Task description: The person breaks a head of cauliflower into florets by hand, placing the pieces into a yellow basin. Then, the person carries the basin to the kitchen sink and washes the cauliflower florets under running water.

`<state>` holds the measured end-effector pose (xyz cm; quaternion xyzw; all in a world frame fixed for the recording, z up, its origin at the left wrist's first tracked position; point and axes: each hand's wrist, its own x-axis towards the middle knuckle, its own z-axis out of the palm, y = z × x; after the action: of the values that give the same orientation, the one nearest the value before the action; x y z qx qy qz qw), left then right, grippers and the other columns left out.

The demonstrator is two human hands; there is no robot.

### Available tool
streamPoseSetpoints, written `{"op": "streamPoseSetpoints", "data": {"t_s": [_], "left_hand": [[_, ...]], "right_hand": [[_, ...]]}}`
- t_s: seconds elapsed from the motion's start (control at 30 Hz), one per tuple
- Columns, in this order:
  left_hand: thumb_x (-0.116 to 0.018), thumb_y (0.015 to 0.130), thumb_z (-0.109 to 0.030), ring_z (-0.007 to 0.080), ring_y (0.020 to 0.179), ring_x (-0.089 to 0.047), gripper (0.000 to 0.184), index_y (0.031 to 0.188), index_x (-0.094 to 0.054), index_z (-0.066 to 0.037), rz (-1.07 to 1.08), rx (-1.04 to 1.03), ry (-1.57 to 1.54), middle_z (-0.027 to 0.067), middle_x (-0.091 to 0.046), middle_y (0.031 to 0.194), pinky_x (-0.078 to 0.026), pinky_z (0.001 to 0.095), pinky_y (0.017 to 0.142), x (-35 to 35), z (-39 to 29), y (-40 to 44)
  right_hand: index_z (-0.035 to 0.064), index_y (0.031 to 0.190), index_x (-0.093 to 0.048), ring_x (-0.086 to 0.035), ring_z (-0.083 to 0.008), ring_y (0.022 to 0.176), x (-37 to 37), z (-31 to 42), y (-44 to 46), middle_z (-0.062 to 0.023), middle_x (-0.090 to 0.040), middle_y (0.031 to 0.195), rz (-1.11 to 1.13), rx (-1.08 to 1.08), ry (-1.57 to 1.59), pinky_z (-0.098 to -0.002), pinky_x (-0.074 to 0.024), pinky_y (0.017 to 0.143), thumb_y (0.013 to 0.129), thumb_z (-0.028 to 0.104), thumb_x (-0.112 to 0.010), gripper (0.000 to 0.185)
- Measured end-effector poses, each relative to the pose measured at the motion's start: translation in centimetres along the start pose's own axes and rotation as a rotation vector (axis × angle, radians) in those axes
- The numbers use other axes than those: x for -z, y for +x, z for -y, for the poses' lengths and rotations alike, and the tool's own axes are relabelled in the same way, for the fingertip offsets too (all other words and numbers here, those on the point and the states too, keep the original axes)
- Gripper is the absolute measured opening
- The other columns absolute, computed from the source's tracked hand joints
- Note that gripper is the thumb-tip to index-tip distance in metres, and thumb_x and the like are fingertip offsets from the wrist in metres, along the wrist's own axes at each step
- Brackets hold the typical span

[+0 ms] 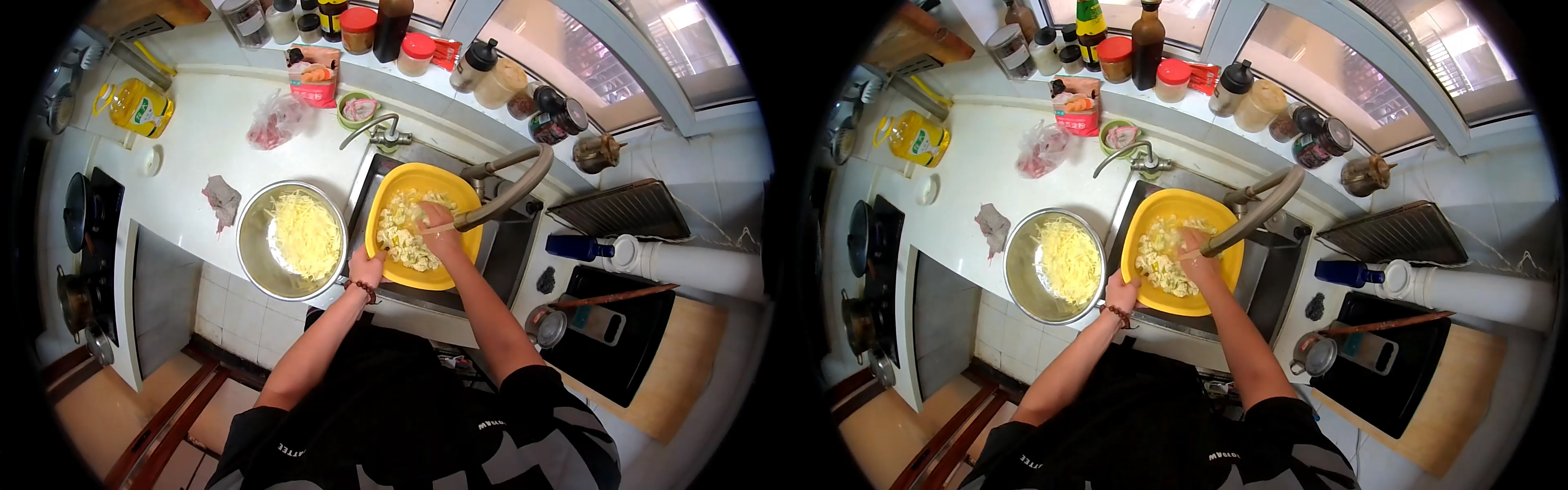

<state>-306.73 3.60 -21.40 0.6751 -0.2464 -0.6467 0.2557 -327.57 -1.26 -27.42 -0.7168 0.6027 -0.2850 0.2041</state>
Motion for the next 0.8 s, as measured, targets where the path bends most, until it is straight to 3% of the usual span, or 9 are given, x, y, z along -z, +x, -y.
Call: {"op": "streamPoseSetpoints", "data": {"t_s": [0.13, 0.2, 0.33, 0.4, 0.43, 0.6, 0.73, 0.8], "left_hand": [[-0.056, 0.093, -0.004, 0.0246, 0.081, -0.075, 0.035, 0.127, -0.062, 0.0, 0.01, -0.041, 0.009, 0.0137, -0.072, 0.106, -0.067, 0.0367, 0.059, -0.2, 0.4, 0.3], [-0.057, 0.093, -0.004, 0.0245, 0.082, -0.075, 0.034, 0.126, -0.063, 0.0, -0.005, -0.009, -0.024, 0.0138, -0.072, 0.106, -0.067, 0.0371, 0.059, -0.7, 0.4, 0.3], [-0.06, 0.092, -0.004, 0.0244, 0.082, -0.075, 0.034, 0.125, -0.064, 0.0, -0.049, 0.03, 0.003, 0.0142, -0.072, 0.104, -0.067, 0.0373, 0.059, -1.3, -0.7, -0.4], [-0.06, 0.091, -0.004, 0.0245, 0.082, -0.075, 0.034, 0.125, -0.064, -0.001, -0.049, 0.012, 0.027, 0.0142, -0.072, 0.104, -0.067, 0.0372, 0.058, -0.9, -0.3, -0.1], [-0.06, 0.091, -0.004, 0.0246, 0.081, -0.075, 0.035, 0.126, -0.064, -0.001, -0.05, -0.005, 0.05, 0.0143, -0.072, 0.104, -0.067, 0.0371, 0.058, -0.6, -0.3, -0.1], [-0.06, 0.092, -0.004, 0.0252, 0.08, -0.075, 0.036, 0.127, -0.063, -0.002, -0.022, -0.056, 0.095, 0.0154, -0.073, 0.103, -0.066, 0.0367, 0.057, -0.3, -0.8, -0.1], [-0.06, 0.092, -0.005, 0.0253, 0.081, -0.075, 0.036, 0.127, -0.063, 0.0, -0.008, -0.017, 0.006, 0.0163, -0.073, 0.102, -0.066, 0.0361, 0.056, -0.8, -0.8, -0.5], [-0.06, 0.092, -0.005, 0.0248, 0.079, -0.075, 0.036, 0.128, -0.063, -0.001, -0.01, -0.025, 0.051, 0.0152, -0.073, 0.101, -0.066, 0.0359, 0.056, -1.0, -0.5, -0.4]], "right_hand": [[0.0021, 0.118, -0.067, -0.065, -0.0416, 0.099, 1.4, 0.9, 0.7, -0.0224, -0.069, 0.102, -0.014, -0.165, -0.156, -0.0467, -0.0528, 0.088, 0.086, 0.015, -0.075, 0.035], [0.007, 0.116, -0.069, -0.065, -0.0403, 0.104, 2.3, 2.7, 1.8, -0.0202, -0.07, 0.11, 0.428, -0.379, -0.093, -0.0483, -0.0517, 0.092, 0.089, 0.023, -0.07, 0.031], [0.0067, 0.111, -0.07, -0.064, -0.0402, 0.105, 0.9, 4.4, 1.7, -0.0218, -0.068, 0.111, 0.525, -0.421, -0.137, -0.0477, -0.0519, 0.091, 0.089, 0.021, -0.068, 0.026], [0.0063, 0.108, -0.071, -0.063, -0.0402, 0.106, -0.9, 1.6, 0.3, -0.0219, -0.066, 0.114, 0.162, -0.133, 0.103, -0.0483, -0.0513, 0.091, 0.088, 0.02, -0.068, 0.024], [0.0063, 0.108, -0.071, -0.063, -0.0402, 0.106, -1.6, -0.1, -0.4, -0.0219, -0.066, 0.114, 0.161, -0.135, 0.105, -0.0483, -0.0513, 0.091, 0.088, 0.02, -0.068, 0.024], [0.0056, 0.114, -0.07, -0.061, -0.0409, 0.108, -0.1, -1.2, -1.1, -0.0195, -0.064, 0.118, -0.067, -0.093, -0.331, -0.0508, -0.0498, 0.094, 0.087, 0.02, -0.069, 0.031], [0.0062, 0.114, -0.07, -0.062, -0.0412, 0.107, 0.5, 2.3, -1.1, -0.0187, -0.064, 0.119, 0.051, -0.196, -0.05, -0.0513, -0.0496, 0.094, 0.086, 0.022, -0.07, 0.032], [0.0073, 0.118, -0.069, -0.06, -0.0416, 0.11, 0.7, 3.9, -0.7, -0.018, -0.064, 0.12, 0.248, -0.08, -0.096, -0.0517, -0.049, 0.094, 0.086, 0.025, -0.071, 0.036]]}}
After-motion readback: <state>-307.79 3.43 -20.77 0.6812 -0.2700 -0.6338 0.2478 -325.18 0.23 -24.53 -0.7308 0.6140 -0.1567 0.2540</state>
